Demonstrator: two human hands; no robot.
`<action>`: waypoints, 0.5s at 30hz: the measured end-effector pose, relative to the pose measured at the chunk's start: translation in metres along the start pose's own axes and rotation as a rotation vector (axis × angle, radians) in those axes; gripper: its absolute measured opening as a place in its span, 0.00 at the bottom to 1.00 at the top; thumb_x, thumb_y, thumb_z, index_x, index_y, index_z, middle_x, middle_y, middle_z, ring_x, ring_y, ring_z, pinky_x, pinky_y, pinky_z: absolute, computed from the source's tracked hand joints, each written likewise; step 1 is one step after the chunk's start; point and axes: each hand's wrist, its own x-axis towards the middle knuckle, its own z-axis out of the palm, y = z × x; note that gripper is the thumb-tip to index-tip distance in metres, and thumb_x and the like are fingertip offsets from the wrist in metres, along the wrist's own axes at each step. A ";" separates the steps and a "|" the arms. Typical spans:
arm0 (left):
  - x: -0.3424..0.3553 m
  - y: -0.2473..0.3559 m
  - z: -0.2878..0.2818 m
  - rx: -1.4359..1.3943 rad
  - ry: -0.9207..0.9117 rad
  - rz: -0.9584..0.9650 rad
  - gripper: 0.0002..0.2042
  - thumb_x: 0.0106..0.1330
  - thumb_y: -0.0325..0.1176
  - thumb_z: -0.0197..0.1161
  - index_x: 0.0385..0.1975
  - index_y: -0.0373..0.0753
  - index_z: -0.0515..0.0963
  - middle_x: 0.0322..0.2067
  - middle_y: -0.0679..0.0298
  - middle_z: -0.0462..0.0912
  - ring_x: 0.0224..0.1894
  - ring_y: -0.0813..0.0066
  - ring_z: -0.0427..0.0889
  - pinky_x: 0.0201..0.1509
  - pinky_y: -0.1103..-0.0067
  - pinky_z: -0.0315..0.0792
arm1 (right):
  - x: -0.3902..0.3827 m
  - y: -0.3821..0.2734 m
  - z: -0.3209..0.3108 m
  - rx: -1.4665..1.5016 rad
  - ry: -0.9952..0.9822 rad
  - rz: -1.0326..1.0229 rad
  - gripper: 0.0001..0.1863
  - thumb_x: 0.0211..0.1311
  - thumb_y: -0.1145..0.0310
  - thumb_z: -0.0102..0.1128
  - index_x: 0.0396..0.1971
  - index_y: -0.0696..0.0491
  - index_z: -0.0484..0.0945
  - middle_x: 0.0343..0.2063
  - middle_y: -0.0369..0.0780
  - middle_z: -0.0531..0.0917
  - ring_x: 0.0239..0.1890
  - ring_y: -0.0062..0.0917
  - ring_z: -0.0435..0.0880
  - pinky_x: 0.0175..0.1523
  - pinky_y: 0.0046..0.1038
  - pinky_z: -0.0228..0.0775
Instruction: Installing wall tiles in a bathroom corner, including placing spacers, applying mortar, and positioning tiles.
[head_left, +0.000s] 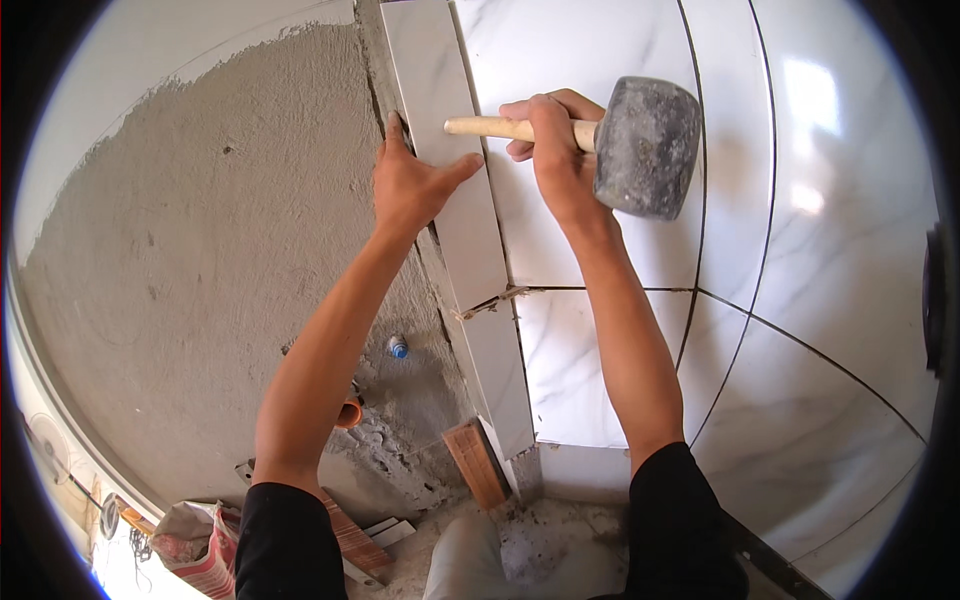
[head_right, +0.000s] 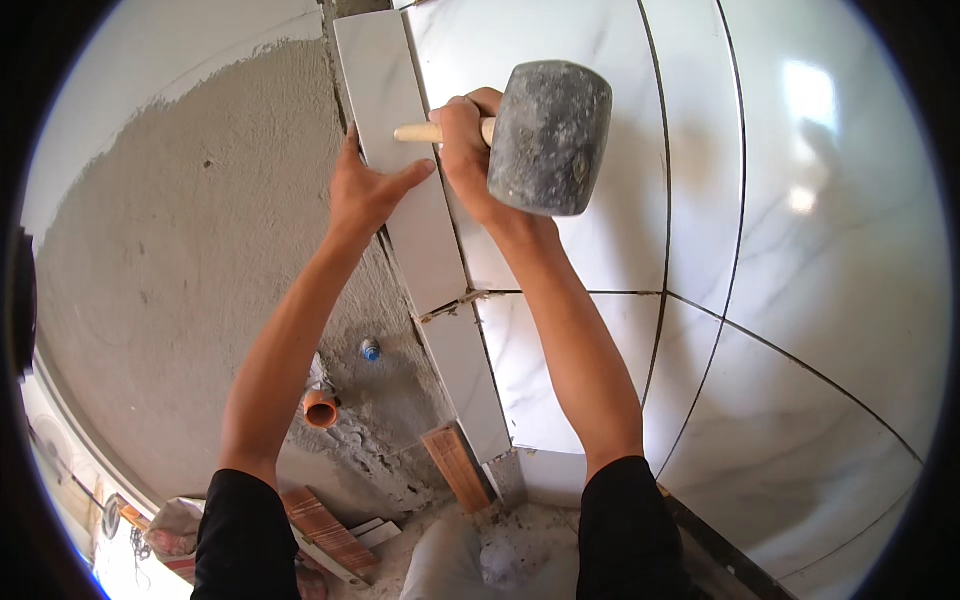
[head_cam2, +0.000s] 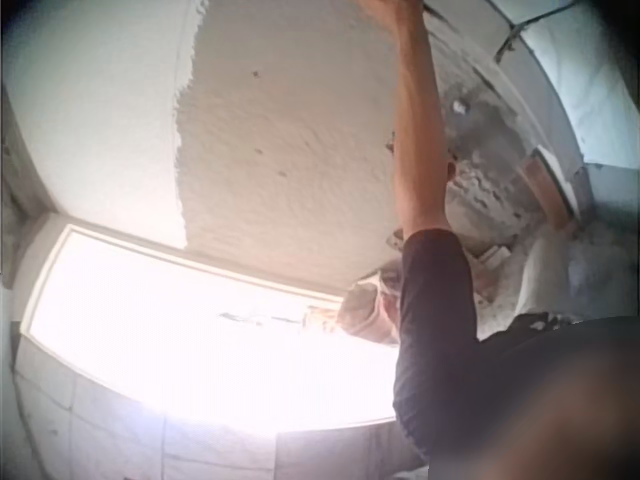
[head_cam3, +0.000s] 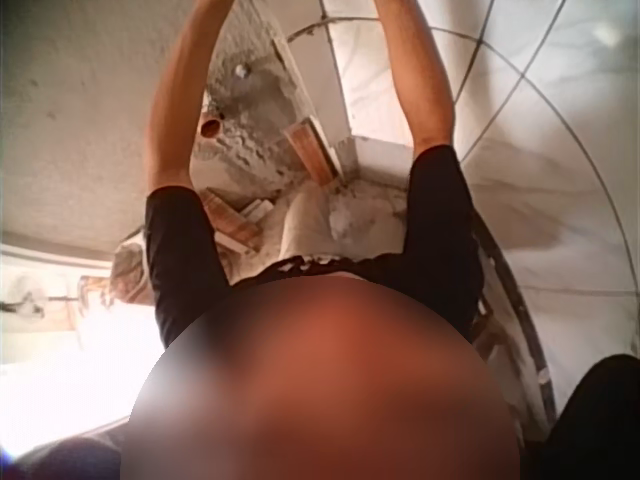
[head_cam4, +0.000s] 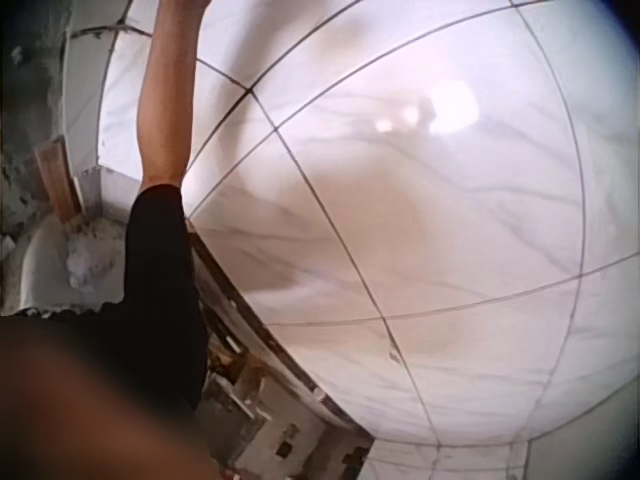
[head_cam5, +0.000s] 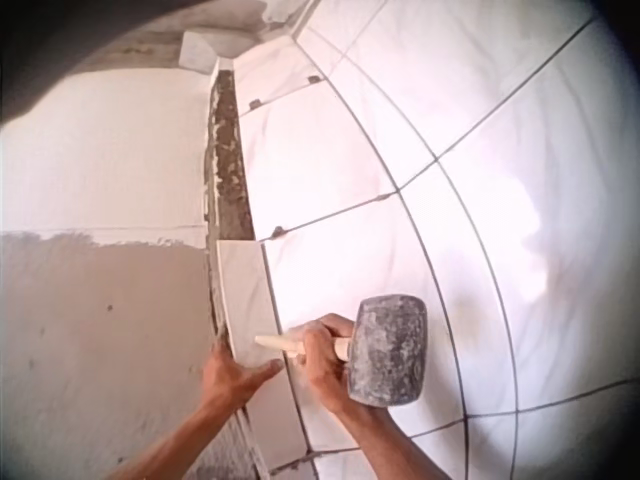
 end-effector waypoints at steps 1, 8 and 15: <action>-0.001 -0.001 -0.001 -0.004 -0.001 -0.001 0.60 0.42 0.51 0.82 0.71 0.26 0.53 0.62 0.43 0.69 0.65 0.50 0.71 0.66 0.65 0.70 | -0.001 -0.005 -0.002 -0.004 -0.003 0.000 0.02 0.57 0.78 0.62 0.30 0.56 0.81 0.28 0.38 0.82 0.28 0.24 0.81 0.31 0.28 0.75; -0.001 -0.002 0.003 0.009 -0.004 -0.009 0.60 0.43 0.51 0.82 0.72 0.26 0.52 0.63 0.43 0.66 0.65 0.51 0.71 0.66 0.66 0.71 | -0.001 -0.017 -0.005 0.305 0.011 0.265 0.07 0.61 0.72 0.56 0.29 0.55 0.83 0.25 0.42 0.81 0.29 0.27 0.82 0.32 0.27 0.77; 0.004 -0.008 0.005 -0.023 -0.001 0.030 0.60 0.43 0.51 0.82 0.71 0.26 0.51 0.63 0.42 0.67 0.64 0.51 0.71 0.65 0.66 0.71 | 0.002 -0.008 0.000 0.226 0.075 0.177 0.17 0.63 0.66 0.50 0.28 0.59 0.87 0.27 0.42 0.86 0.25 0.23 0.83 0.35 0.24 0.76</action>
